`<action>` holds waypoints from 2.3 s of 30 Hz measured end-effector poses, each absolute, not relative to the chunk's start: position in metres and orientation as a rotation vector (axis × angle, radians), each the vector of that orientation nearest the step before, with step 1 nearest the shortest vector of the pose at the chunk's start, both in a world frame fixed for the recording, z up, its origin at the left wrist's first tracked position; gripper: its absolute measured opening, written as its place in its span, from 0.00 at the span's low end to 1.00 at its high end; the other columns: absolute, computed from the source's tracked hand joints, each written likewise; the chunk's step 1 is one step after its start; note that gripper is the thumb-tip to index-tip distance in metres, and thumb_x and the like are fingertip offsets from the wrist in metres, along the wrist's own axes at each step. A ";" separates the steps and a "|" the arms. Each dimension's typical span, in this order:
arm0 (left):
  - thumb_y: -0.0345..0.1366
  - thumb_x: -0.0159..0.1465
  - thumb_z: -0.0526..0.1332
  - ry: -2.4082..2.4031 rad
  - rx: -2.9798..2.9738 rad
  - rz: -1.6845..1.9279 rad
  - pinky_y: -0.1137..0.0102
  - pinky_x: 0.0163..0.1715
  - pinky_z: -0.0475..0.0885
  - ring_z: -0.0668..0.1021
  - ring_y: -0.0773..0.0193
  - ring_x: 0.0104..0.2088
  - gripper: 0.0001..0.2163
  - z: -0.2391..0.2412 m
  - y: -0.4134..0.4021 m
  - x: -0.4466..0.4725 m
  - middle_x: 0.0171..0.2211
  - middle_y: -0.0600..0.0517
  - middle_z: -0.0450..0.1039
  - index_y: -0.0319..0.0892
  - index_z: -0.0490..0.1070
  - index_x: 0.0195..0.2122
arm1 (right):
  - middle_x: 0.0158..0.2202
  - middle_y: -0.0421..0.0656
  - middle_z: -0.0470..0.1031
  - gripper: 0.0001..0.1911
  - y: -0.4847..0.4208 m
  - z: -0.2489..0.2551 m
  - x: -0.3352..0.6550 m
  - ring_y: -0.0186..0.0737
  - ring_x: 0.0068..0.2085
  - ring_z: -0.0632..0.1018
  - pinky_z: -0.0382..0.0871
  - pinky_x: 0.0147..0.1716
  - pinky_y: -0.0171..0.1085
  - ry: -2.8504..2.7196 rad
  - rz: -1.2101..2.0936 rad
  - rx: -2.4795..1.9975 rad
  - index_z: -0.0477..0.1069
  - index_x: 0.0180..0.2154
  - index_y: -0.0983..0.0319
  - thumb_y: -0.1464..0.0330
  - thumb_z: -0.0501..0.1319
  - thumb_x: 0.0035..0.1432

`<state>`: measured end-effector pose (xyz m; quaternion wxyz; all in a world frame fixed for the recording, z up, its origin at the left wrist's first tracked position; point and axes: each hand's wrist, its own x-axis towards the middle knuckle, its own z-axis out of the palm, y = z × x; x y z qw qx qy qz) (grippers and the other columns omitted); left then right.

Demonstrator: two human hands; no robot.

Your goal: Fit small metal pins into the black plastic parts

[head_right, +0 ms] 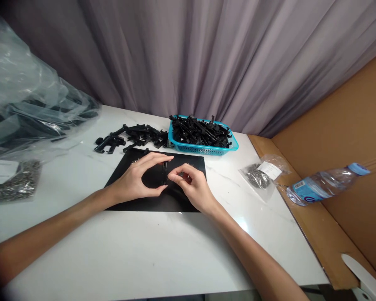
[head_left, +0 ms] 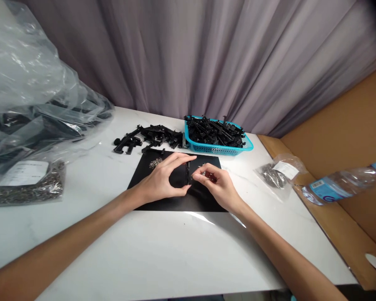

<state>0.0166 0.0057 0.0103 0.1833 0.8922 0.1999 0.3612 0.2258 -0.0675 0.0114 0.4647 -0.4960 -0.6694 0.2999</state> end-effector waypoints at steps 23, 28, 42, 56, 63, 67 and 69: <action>0.32 0.57 0.70 0.474 2.601 1.073 0.57 0.59 0.74 0.77 0.51 0.56 0.32 0.011 0.004 0.016 0.54 0.47 0.75 0.47 0.66 0.63 | 0.40 0.43 0.78 0.08 -0.075 0.023 0.236 0.42 0.42 0.76 0.69 0.47 0.43 -2.159 0.449 -1.048 0.75 0.42 0.58 0.66 0.58 0.74; 0.31 0.57 0.70 0.436 2.675 1.112 0.59 0.56 0.75 0.78 0.53 0.53 0.31 0.012 0.002 0.015 0.53 0.46 0.76 0.45 0.66 0.63 | 0.44 0.42 0.80 0.08 -0.076 0.026 0.240 0.40 0.43 0.77 0.67 0.51 0.43 -2.266 0.401 -0.996 0.75 0.43 0.58 0.70 0.57 0.74; 0.30 0.55 0.71 0.424 2.787 1.178 0.58 0.57 0.74 0.79 0.54 0.49 0.31 0.003 0.005 0.015 0.49 0.46 0.76 0.42 0.67 0.61 | 0.38 0.39 0.79 0.04 -0.075 0.011 0.229 0.39 0.41 0.77 0.69 0.41 0.39 -1.907 0.684 -1.244 0.76 0.35 0.57 0.66 0.69 0.65; 0.34 0.54 0.73 0.557 2.592 1.047 0.64 0.51 0.77 0.79 0.57 0.48 0.32 0.003 0.005 0.013 0.50 0.48 0.75 0.45 0.69 0.61 | 0.41 0.42 0.77 0.15 -0.077 0.023 0.234 0.40 0.42 0.76 0.68 0.43 0.40 -1.910 0.794 -1.254 0.76 0.40 0.58 0.56 0.59 0.72; 0.38 0.52 0.74 0.642 2.456 0.960 0.64 0.47 0.77 0.79 0.56 0.48 0.33 0.007 0.003 0.017 0.51 0.47 0.77 0.44 0.69 0.60 | 0.34 0.45 0.74 0.32 -0.080 0.032 0.244 0.44 0.40 0.74 0.67 0.49 0.45 -1.837 0.480 -1.443 0.77 0.34 0.59 0.50 0.43 0.76; 0.38 0.52 0.75 0.734 2.322 0.941 0.62 0.47 0.76 0.80 0.56 0.46 0.29 0.010 0.002 0.019 0.49 0.48 0.78 0.43 0.72 0.55 | 0.23 0.39 0.69 0.30 -0.078 0.030 0.244 0.36 0.26 0.71 0.68 0.31 0.38 -1.650 0.914 -1.307 0.75 0.31 0.61 0.46 0.50 0.72; 0.39 0.52 0.75 0.749 2.278 0.933 0.62 0.48 0.76 0.79 0.57 0.45 0.28 0.011 0.003 0.019 0.48 0.49 0.79 0.44 0.74 0.54 | 0.26 0.40 0.73 0.24 -0.077 0.030 0.243 0.35 0.27 0.73 0.70 0.29 0.36 -1.572 1.006 -1.160 0.76 0.34 0.61 0.48 0.59 0.69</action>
